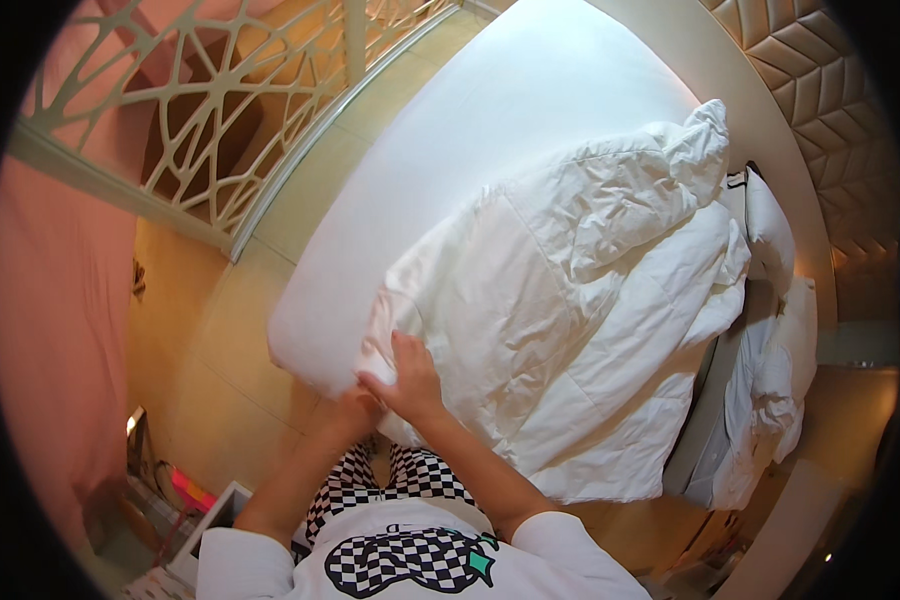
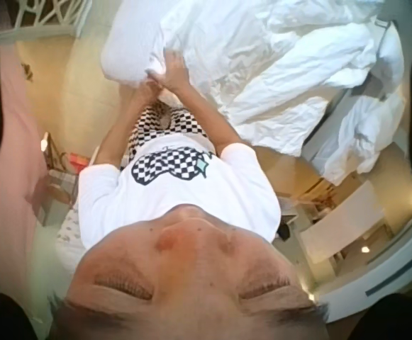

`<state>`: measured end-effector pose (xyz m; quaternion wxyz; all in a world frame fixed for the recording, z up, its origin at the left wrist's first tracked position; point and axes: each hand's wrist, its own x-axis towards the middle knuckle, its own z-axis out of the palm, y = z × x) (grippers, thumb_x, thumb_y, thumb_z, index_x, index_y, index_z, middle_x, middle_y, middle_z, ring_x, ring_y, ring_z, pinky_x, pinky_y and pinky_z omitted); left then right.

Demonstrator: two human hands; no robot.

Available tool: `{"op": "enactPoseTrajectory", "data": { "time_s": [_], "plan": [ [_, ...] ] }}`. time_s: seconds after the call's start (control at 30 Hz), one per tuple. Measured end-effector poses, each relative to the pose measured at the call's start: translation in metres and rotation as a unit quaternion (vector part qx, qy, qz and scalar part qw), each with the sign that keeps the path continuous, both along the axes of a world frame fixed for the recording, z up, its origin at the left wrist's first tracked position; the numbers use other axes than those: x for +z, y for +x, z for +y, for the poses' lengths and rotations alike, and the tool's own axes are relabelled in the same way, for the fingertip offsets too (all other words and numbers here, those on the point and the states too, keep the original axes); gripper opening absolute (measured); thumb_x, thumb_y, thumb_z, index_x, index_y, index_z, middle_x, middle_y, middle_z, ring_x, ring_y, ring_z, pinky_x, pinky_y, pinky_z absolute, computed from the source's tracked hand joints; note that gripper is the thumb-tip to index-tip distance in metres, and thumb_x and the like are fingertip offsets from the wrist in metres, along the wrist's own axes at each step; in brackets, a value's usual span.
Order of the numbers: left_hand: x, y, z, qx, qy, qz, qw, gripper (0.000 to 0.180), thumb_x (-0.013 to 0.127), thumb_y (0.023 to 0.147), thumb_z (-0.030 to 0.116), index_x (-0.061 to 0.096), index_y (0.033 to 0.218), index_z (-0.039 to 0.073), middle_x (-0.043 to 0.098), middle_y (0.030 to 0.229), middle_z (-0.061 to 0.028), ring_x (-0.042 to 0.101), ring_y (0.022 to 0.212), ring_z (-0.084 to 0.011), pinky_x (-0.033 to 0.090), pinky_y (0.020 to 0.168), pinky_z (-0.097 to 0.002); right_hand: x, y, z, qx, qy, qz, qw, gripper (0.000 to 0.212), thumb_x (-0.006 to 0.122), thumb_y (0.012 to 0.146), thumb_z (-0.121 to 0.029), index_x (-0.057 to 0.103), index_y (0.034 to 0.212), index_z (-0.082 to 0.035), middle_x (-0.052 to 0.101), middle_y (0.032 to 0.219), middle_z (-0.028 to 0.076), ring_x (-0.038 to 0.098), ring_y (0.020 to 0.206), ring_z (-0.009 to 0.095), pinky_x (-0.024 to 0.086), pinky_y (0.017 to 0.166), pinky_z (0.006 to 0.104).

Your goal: The person places a pillow into a pillowcase and smooths it on the bed. Then the person spreads a white duvet over the mattress, tucking and smoothing the fabric.

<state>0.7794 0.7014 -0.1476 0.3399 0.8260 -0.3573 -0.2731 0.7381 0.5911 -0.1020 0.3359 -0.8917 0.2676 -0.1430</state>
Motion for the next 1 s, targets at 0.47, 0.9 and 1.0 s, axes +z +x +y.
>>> {"op": "enactPoseTrajectory", "data": {
  "time_s": [0.47, 0.9, 1.0],
  "plan": [
    [-0.061, 0.099, 0.002, 0.015, 0.130, 0.449, 0.884, 0.043, 0.043, 0.081, 0.038, 0.044, 0.111, 0.006, 0.051, 0.102, -0.0063, 0.048, 0.093, -0.0201, 0.038, 0.078, -0.0270, -0.014, -0.039, 0.041, -0.339, 0.578, -0.166, 0.723, 0.036, 0.036, 0.057, 0.007, 0.052, 0.088, 0.001, 0.058, 0.085, 0.011, 0.056, 0.078, 0.024, 0.046, 0.068, 0.0308],
    [-0.048, 0.061, -0.048, -0.102, 0.227, 0.739, 0.626, 0.066, 0.030, 0.076, 0.058, 0.032, 0.121, 0.009, 0.039, 0.118, -0.0088, 0.043, 0.104, -0.0226, 0.035, 0.087, -0.0354, 0.055, -0.019, 0.087, -0.379, 0.581, -0.418, 0.587, 0.054, 0.033, 0.053, 0.011, 0.048, 0.104, 0.003, 0.054, 0.098, 0.015, 0.052, 0.092, 0.027, 0.042, 0.082, 0.0386],
    [-0.063, 0.061, -0.046, -0.115, 0.127, 0.785, 0.596, 0.056, 0.035, 0.078, 0.048, 0.037, 0.115, 0.007, 0.045, 0.109, -0.0104, 0.047, 0.097, -0.0234, 0.038, 0.084, -0.0358, 0.049, -0.009, 0.088, -0.367, 0.604, -0.435, 0.558, 0.054, 0.033, 0.053, 0.011, 0.048, 0.104, 0.003, 0.054, 0.098, 0.015, 0.052, 0.092, 0.027, 0.042, 0.082, 0.0382]
  ]
}}
